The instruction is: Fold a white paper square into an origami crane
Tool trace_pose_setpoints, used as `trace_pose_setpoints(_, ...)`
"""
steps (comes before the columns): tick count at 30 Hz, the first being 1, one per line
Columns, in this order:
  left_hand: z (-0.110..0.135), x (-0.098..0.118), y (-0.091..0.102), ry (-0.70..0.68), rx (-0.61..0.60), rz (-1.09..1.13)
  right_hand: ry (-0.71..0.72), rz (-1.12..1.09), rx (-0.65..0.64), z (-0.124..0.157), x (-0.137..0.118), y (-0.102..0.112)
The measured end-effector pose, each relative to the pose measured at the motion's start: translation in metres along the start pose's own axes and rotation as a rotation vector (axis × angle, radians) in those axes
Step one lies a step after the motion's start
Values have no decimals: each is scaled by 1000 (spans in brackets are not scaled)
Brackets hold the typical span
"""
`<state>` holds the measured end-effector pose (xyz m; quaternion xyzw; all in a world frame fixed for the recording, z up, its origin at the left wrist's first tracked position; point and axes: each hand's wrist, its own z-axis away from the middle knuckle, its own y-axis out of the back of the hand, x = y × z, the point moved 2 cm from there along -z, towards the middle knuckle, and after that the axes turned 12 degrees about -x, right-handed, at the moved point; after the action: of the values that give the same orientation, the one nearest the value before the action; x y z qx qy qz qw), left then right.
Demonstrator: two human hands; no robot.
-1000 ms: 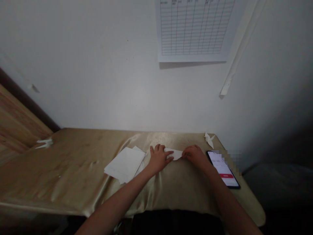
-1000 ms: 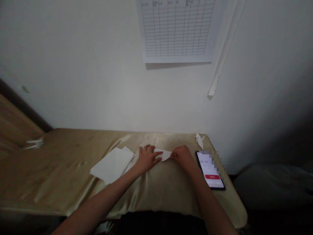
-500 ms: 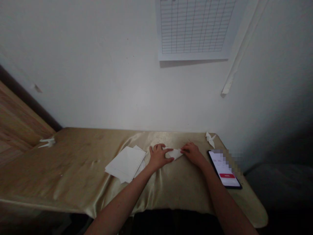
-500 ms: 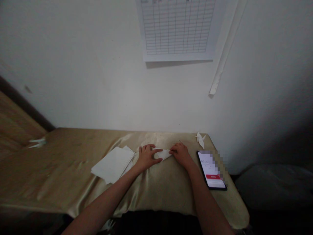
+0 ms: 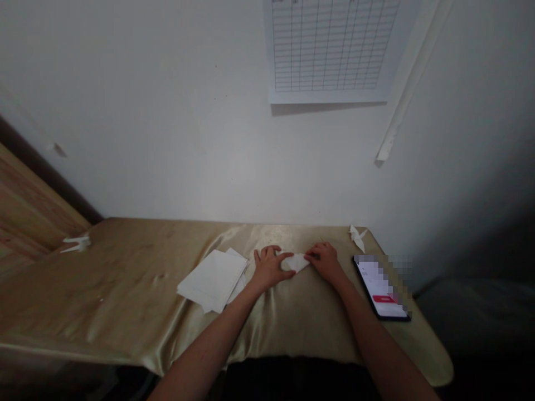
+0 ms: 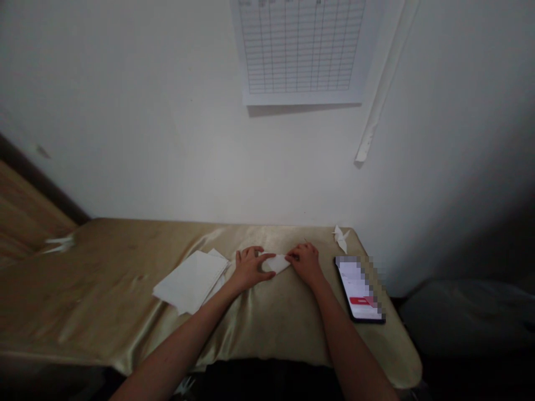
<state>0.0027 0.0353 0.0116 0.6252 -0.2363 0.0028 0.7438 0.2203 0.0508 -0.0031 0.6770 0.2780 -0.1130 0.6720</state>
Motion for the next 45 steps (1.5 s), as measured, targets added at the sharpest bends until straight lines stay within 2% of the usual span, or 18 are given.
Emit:
trace_pose_setpoints(12, 0, 1, 2, 7, -18, 27, -128, 44, 52, 3, -14, -5)
trace_pose_setpoints(45, -2, 2, 1, 33, 3, 37, -185, 130, 112, 7, -26, -9)
